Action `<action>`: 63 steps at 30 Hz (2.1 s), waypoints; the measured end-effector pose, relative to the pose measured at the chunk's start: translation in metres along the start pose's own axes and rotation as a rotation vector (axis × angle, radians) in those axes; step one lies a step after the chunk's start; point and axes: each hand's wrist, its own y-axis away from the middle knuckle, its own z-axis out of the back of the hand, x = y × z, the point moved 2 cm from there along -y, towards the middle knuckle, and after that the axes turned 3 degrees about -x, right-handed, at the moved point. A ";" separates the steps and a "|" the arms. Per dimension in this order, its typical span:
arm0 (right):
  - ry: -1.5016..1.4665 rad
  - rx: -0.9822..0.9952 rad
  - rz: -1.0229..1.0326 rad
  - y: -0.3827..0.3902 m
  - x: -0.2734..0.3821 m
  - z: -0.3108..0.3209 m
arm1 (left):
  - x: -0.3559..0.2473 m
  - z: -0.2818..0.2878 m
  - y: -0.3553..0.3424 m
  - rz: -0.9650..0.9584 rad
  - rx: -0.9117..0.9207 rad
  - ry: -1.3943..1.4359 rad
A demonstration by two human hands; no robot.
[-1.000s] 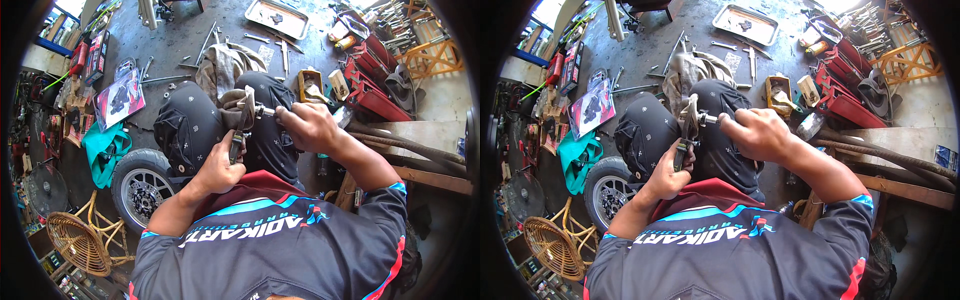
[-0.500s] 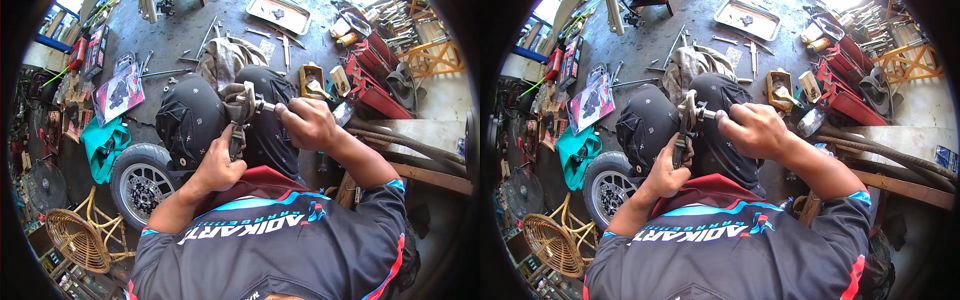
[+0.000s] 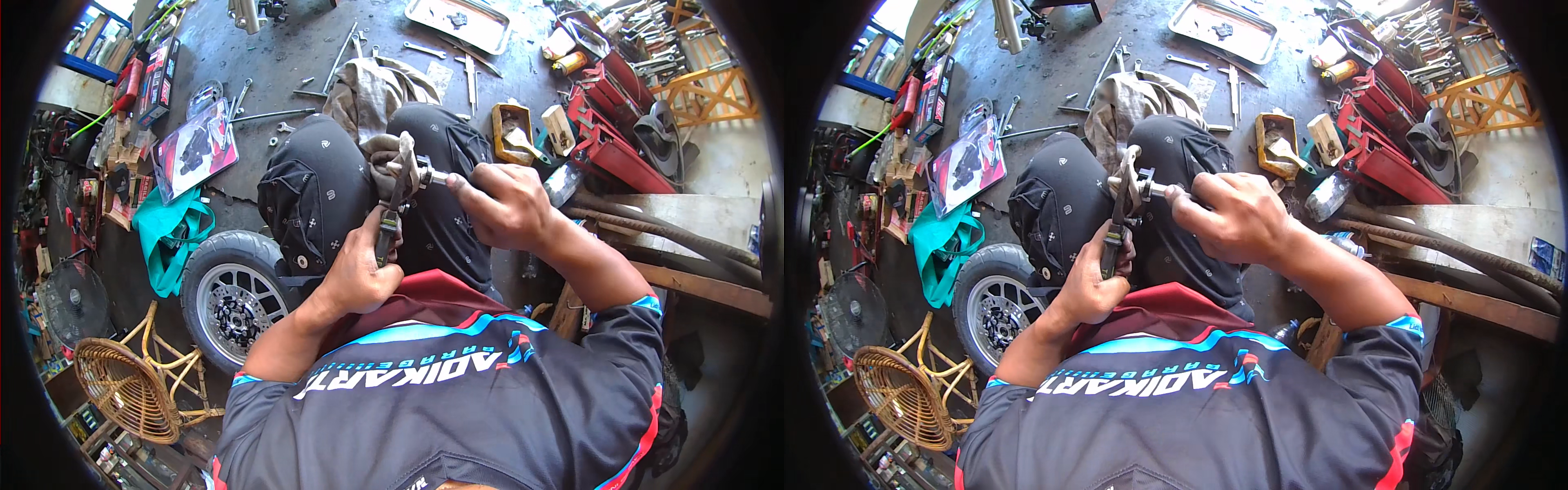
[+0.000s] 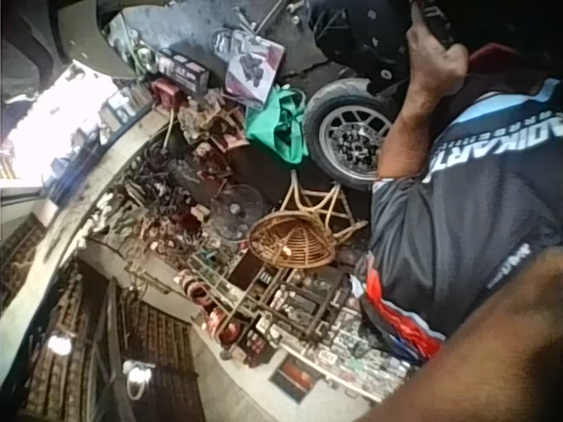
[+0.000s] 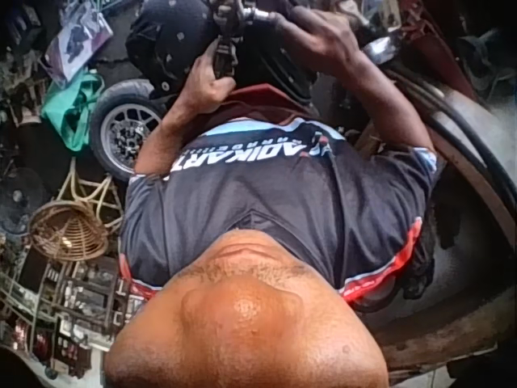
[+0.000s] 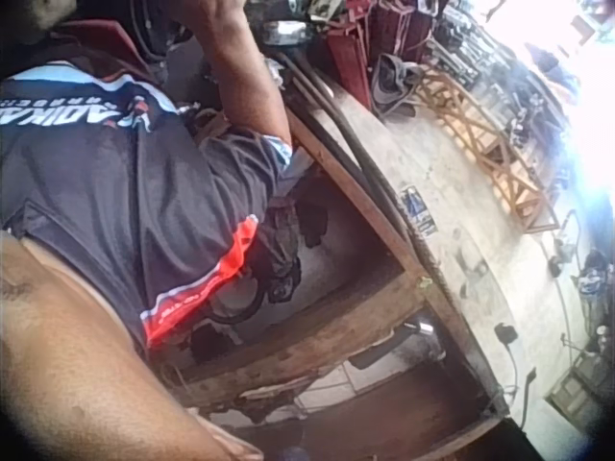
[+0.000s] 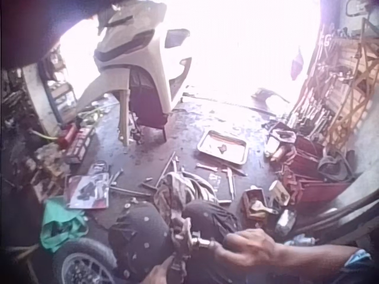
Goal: The person is disassembling and inspecting a mechanical motorcycle component using various hand tools.
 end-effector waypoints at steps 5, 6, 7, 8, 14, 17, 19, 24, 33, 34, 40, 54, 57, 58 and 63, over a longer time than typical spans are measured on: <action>-0.512 -0.027 -0.240 -0.006 0.002 -0.004 | 0.006 0.001 0.001 -0.006 0.040 0.063; -0.568 -0.064 -0.275 -0.008 0.003 -0.005 | 0.005 0.000 0.001 0.003 0.047 0.063; -0.573 -0.064 -0.285 -0.008 0.003 -0.005 | 0.004 -0.001 0.002 0.032 0.047 0.124; -0.648 -0.050 -0.335 -0.009 0.001 -0.006 | 0.004 -0.001 0.002 0.060 0.046 0.184; -1.626 0.107 -1.070 -0.007 0.002 -0.015 | 0.007 0.001 0.002 0.007 0.042 0.135; -1.928 0.248 -1.257 0.000 -0.006 -0.016 | 0.008 0.001 0.003 0.027 0.057 0.140; -1.925 0.310 -1.187 0.004 -0.009 -0.021 | 0.008 0.000 0.003 0.045 0.049 0.149; -0.727 0.061 -0.528 -0.016 0.008 0.000 | 0.013 -0.001 0.005 0.002 0.040 0.077; -0.329 -0.063 -0.303 -0.013 0.010 0.005 | -0.011 0.003 0.014 0.104 0.041 0.016; -0.280 -0.062 -0.284 -0.011 0.010 0.008 | -0.013 0.003 0.015 0.085 -0.031 0.074; -0.419 -0.035 -0.413 -0.002 0.009 0.015 | -0.019 0.010 0.019 0.098 -0.101 0.115; -0.975 0.011 -0.769 0.023 0.002 0.029 | -0.018 0.016 0.041 0.161 -0.103 0.207; -1.041 0.040 -0.801 0.023 0.005 0.029 | -0.019 0.010 0.035 -0.023 -0.212 0.240; -1.061 0.045 -0.806 0.022 0.008 0.028 | -0.029 0.005 0.030 -0.057 -0.253 0.277; -1.104 0.034 -0.704 0.014 0.014 0.023 | -0.050 -0.010 -0.005 -0.319 -0.258 0.362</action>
